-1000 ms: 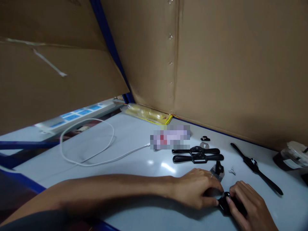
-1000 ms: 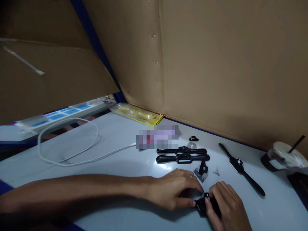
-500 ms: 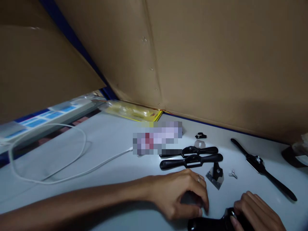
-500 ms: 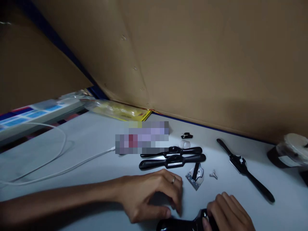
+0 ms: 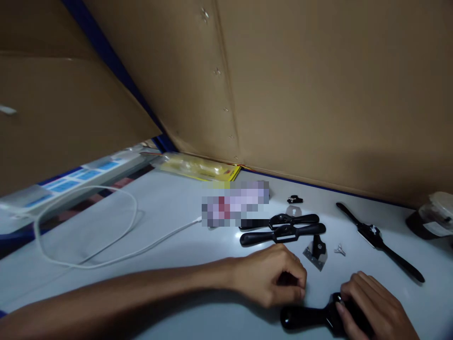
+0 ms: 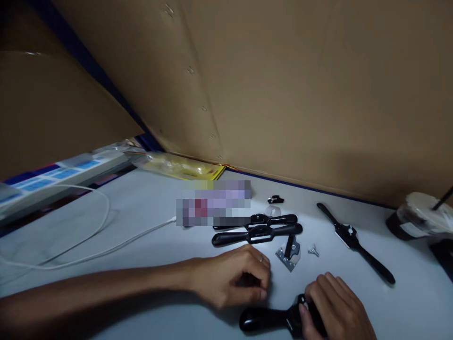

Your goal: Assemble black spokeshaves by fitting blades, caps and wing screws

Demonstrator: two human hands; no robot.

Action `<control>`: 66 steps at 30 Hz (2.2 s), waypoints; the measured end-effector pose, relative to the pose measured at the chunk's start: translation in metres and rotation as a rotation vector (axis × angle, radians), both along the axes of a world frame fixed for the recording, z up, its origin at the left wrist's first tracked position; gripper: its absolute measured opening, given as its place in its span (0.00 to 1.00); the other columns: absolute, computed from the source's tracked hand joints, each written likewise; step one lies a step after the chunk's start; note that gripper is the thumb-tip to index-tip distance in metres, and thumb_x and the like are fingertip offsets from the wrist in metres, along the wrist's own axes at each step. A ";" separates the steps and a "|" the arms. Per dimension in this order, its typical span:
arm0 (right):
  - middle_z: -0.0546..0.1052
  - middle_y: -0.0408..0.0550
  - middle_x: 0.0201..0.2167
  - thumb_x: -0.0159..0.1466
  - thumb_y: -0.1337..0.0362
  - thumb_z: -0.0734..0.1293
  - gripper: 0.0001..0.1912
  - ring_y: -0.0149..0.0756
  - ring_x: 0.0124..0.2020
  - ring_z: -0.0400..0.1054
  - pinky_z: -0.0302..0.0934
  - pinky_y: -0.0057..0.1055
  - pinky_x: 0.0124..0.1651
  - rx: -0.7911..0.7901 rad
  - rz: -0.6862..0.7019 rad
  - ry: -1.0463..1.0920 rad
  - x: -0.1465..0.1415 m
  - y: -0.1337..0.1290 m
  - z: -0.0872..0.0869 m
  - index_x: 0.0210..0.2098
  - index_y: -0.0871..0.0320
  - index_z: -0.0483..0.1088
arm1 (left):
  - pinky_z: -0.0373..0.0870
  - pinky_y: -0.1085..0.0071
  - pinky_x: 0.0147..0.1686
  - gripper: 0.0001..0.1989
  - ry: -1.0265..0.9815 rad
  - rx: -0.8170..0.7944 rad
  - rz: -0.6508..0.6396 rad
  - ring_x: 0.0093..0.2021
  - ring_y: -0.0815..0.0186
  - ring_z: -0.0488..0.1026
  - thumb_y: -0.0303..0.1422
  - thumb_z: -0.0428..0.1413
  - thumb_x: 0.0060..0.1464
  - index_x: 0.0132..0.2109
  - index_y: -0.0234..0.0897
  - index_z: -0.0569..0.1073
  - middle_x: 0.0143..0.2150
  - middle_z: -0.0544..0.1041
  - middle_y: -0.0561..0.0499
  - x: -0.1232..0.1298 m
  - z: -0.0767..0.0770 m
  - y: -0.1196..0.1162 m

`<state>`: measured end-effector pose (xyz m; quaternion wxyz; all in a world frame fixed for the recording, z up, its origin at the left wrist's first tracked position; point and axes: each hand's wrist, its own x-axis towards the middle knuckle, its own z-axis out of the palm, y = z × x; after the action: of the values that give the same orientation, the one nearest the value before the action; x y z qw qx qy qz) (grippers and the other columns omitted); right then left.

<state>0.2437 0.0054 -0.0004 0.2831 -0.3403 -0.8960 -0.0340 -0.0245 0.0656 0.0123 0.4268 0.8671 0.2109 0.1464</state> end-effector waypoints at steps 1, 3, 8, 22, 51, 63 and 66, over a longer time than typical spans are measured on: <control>0.72 0.43 0.26 0.68 0.73 0.61 0.08 0.34 0.25 0.70 0.65 0.31 0.29 -0.010 -0.014 0.004 -0.002 -0.001 0.003 0.38 0.53 0.64 | 0.68 0.76 0.31 0.07 0.025 0.034 0.008 0.28 0.70 0.70 0.26 0.57 0.59 0.32 0.37 0.73 0.27 0.74 0.55 0.002 0.001 -0.002; 0.72 0.43 0.27 0.70 0.73 0.59 0.08 0.34 0.26 0.69 0.65 0.31 0.30 -0.024 -0.025 -0.005 -0.008 -0.003 0.006 0.37 0.53 0.63 | 0.69 0.74 0.33 0.05 0.076 0.108 0.045 0.30 0.68 0.72 0.29 0.57 0.62 0.36 0.37 0.75 0.29 0.76 0.54 0.007 0.003 -0.010; 0.72 0.44 0.29 0.71 0.71 0.60 0.07 0.36 0.29 0.69 0.64 0.32 0.32 -0.064 -0.079 -0.012 -0.022 -0.010 0.002 0.38 0.54 0.62 | 0.73 0.60 0.46 0.22 0.228 0.371 0.149 0.43 0.54 0.76 0.50 0.64 0.60 0.47 0.34 0.74 0.44 0.78 0.43 0.020 0.008 -0.045; 0.72 0.53 0.43 0.67 0.76 0.62 0.09 0.42 0.45 0.68 0.68 0.37 0.44 -0.044 0.138 0.022 -0.023 -0.009 0.013 0.41 0.57 0.70 | 0.73 0.62 0.42 0.20 0.322 0.586 0.158 0.42 0.56 0.76 0.47 0.64 0.62 0.45 0.35 0.70 0.41 0.79 0.46 0.026 -0.003 -0.047; 0.74 0.56 0.50 0.69 0.70 0.65 0.11 0.42 0.51 0.69 0.73 0.37 0.51 -0.074 0.095 0.008 -0.019 -0.017 0.026 0.50 0.59 0.74 | 0.76 0.58 0.44 0.15 0.198 0.416 0.121 0.43 0.56 0.75 0.36 0.61 0.64 0.54 0.37 0.70 0.45 0.78 0.47 0.009 -0.003 -0.044; 0.77 0.54 0.44 0.69 0.72 0.62 0.08 0.40 0.46 0.74 0.74 0.35 0.46 -0.076 0.024 0.044 -0.019 -0.014 0.020 0.46 0.57 0.69 | 0.75 0.61 0.44 0.18 0.234 0.507 0.106 0.43 0.57 0.77 0.40 0.61 0.65 0.55 0.35 0.69 0.45 0.79 0.46 0.014 0.001 -0.043; 0.77 0.53 0.43 0.68 0.73 0.63 0.09 0.39 0.44 0.74 0.74 0.33 0.44 -0.028 0.019 0.048 -0.019 -0.013 0.017 0.46 0.57 0.70 | 0.75 0.62 0.44 0.20 0.243 0.539 0.116 0.43 0.57 0.77 0.40 0.63 0.64 0.56 0.35 0.69 0.45 0.79 0.47 0.014 0.001 -0.044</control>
<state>0.2247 -0.0080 0.0167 0.3000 -0.3365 -0.8926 -0.0105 -0.0107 0.0213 0.0131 0.1437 0.9469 0.2630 0.1164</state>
